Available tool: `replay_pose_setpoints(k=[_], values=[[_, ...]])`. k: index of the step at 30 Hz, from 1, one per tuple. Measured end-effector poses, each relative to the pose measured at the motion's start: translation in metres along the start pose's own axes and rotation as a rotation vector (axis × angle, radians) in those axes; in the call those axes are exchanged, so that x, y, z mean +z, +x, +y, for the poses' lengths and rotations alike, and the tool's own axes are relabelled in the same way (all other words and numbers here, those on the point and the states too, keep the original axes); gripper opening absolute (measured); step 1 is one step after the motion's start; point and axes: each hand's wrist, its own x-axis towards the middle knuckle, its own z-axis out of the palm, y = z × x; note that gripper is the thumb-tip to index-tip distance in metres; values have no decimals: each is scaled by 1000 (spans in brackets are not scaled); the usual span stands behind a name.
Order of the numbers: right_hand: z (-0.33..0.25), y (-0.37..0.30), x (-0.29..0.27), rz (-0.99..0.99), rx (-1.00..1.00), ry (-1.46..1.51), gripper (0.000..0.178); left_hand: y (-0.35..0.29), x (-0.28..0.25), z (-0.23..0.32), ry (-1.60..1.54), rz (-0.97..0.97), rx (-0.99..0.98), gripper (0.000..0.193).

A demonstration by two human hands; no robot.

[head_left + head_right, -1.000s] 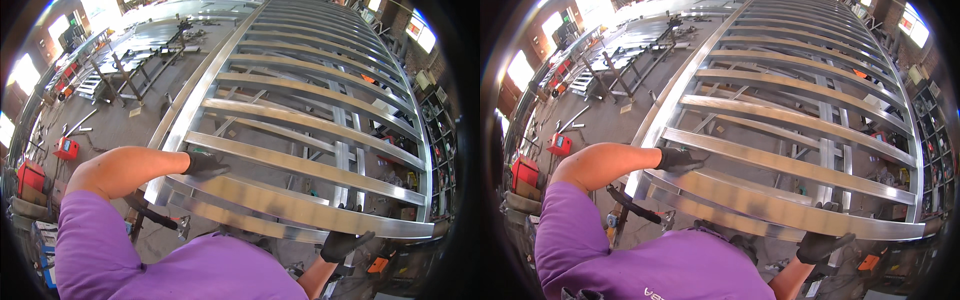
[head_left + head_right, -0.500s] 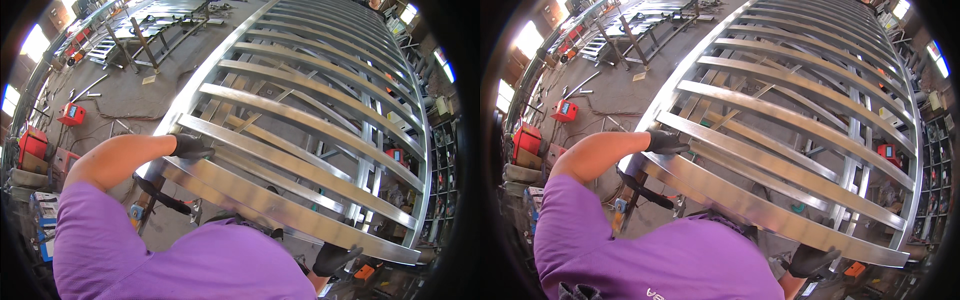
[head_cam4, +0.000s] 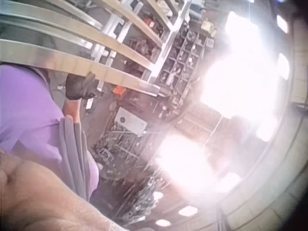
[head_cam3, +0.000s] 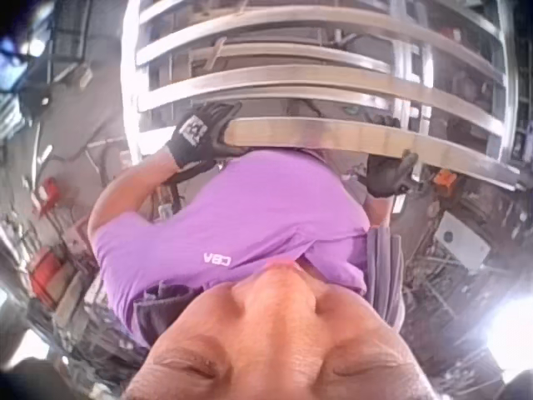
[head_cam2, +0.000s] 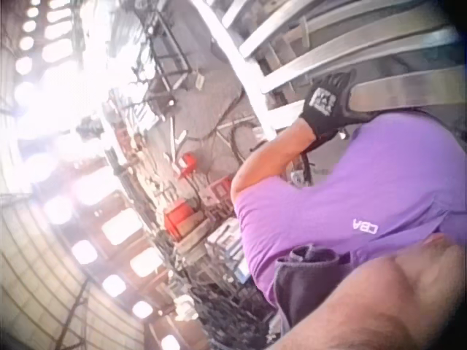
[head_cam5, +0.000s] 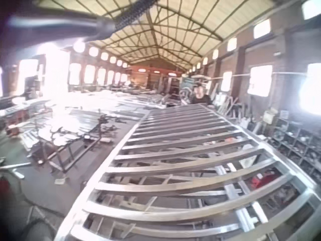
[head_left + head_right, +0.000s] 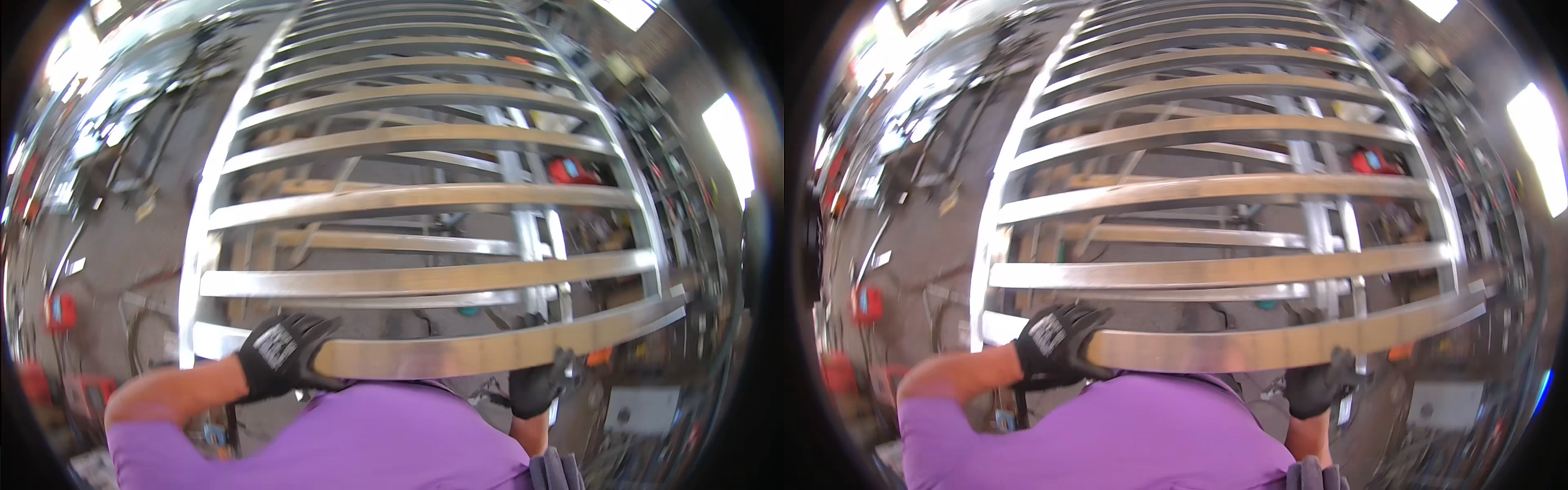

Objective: The person positions a metal bar onto a metal frame structure and then uses a welding torch to weld the bar to the frame. Sparks are visible during welding as the person moves the torch along the joint.

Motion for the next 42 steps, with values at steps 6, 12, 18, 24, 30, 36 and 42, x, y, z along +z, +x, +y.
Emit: replay_pose_setpoints(k=[6,12,18,24,30,36,42], values=[[4,-14,30,56,200,85,50,2,21,-19,251,52,167,81],[9,-17,27,141,387,-117,51,11,40,-29,251,26,142,81],[8,-12,34,200,587,-318,60,6,55,-43,350,65,151,81],[-16,-21,45,158,725,-346,45,2,72,-61,362,66,164,83],[-25,2,45,156,587,-474,38,8,86,-71,491,146,230,83],[15,-2,34,5,583,-434,34,11,83,-55,510,161,174,80],[27,-3,62,-277,468,-718,28,5,91,-65,405,82,15,78]])
